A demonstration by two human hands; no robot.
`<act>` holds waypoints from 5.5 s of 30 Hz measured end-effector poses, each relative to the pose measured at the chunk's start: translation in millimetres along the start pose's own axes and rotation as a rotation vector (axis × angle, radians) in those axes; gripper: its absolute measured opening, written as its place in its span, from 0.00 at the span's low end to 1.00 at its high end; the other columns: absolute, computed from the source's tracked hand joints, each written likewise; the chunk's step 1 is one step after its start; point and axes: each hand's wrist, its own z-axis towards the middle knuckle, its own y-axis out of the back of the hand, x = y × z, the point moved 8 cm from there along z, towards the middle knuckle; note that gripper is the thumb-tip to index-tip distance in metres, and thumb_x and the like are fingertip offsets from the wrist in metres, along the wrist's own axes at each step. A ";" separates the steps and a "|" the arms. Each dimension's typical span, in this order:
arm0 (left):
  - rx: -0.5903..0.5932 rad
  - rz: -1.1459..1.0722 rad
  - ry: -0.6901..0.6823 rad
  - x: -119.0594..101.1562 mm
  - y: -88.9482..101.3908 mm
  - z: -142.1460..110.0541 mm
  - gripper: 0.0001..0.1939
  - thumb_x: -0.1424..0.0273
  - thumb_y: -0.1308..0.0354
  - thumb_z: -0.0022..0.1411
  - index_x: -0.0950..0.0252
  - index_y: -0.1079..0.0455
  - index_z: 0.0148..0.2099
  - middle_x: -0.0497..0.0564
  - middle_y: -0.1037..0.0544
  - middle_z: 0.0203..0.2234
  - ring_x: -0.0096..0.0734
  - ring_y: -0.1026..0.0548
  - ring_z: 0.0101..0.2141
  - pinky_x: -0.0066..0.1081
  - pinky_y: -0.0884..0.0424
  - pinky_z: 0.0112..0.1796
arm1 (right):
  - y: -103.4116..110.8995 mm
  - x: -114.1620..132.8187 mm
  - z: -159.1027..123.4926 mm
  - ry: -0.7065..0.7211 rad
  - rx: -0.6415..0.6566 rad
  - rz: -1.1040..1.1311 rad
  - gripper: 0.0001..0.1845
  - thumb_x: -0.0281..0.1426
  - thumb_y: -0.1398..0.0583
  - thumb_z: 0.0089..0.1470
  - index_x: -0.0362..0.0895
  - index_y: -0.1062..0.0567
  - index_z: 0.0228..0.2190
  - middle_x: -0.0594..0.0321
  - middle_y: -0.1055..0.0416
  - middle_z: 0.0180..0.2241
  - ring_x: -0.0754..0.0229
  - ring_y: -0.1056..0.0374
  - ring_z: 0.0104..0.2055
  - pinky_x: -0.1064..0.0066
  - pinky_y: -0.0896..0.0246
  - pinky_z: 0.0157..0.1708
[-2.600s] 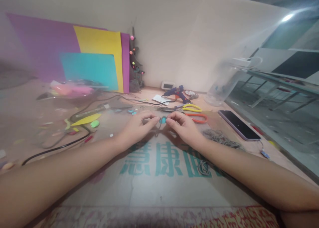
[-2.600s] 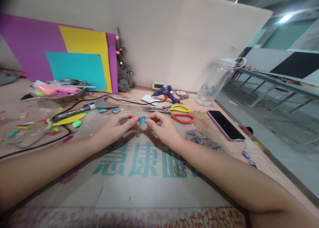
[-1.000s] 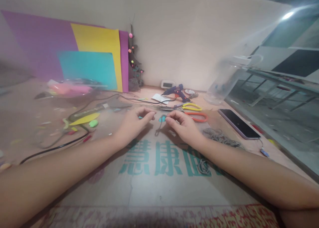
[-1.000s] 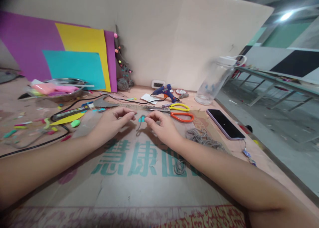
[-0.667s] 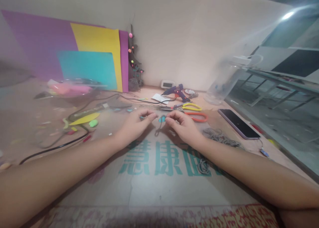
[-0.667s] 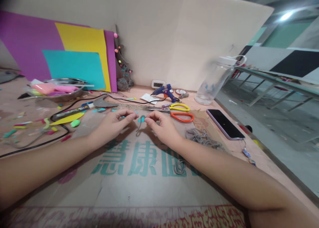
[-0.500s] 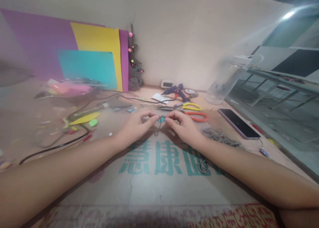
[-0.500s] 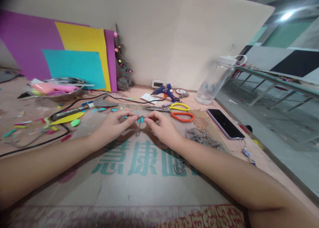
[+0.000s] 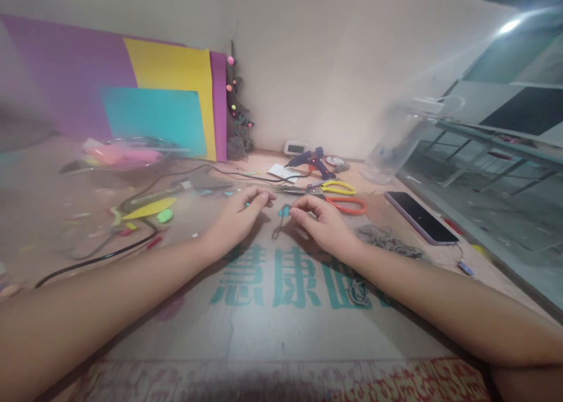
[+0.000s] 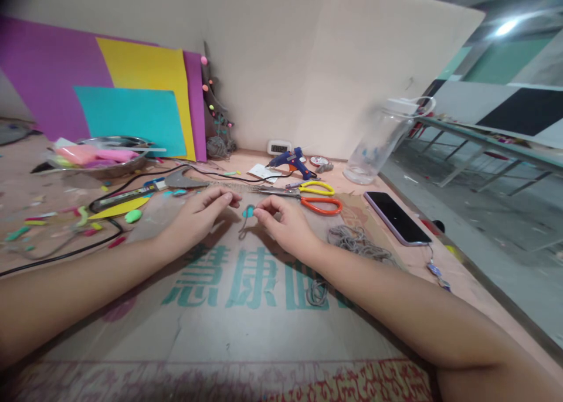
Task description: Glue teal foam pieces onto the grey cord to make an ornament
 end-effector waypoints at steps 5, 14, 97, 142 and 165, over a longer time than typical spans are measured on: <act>0.000 0.031 0.074 8.1 1.1 1.6 0.14 0.61 0.48 0.64 0.63 0.26 0.43 0.49 0.20 0.34 0.35 0.24 0.37 0.32 0.32 0.42 | -0.4 0.5 0.0 -0.019 -0.001 0.029 0.09 0.36 0.42 0.56 0.44 0.31 0.29 0.67 0.33 0.26 0.65 0.38 0.28 0.73 0.42 0.29; -0.043 0.090 0.079 5.2 4.3 0.4 0.09 0.64 0.41 0.57 0.64 0.28 0.36 0.50 0.22 0.34 0.35 0.26 0.37 0.34 0.33 0.43 | -0.2 0.2 -0.2 -0.024 -0.002 0.035 0.09 0.36 0.42 0.56 0.44 0.31 0.29 0.68 0.34 0.25 0.65 0.39 0.27 0.72 0.43 0.29; 0.111 0.129 0.053 1.1 -9.8 -1.9 0.13 0.60 0.47 0.60 0.64 0.30 0.32 0.47 0.24 0.27 0.32 0.28 0.29 0.29 0.34 0.34 | 11.2 -14.4 6.7 0.017 -0.148 0.128 0.08 0.27 0.42 0.49 0.46 0.35 0.34 0.65 0.36 0.32 0.62 0.37 0.35 0.69 0.39 0.37; 0.255 0.201 -0.094 -4.6 -26.7 -6.7 0.12 0.64 0.47 0.63 0.65 0.27 0.35 0.49 0.23 0.30 0.31 0.28 0.32 0.28 0.36 0.33 | 16.0 -16.4 6.7 0.056 -0.174 0.053 0.12 0.24 0.44 0.51 0.45 0.29 0.39 0.62 0.34 0.34 0.60 0.37 0.37 0.68 0.40 0.39; 0.140 0.117 -0.027 -3.7 -11.8 -4.8 0.14 0.60 0.49 0.64 0.64 0.29 0.35 0.46 0.24 0.28 0.30 0.29 0.29 0.28 0.35 0.35 | -1.8 -14.2 3.6 -0.135 0.014 0.227 0.15 0.40 0.41 0.55 0.42 0.27 0.40 0.68 0.34 0.25 0.67 0.41 0.23 0.72 0.45 0.23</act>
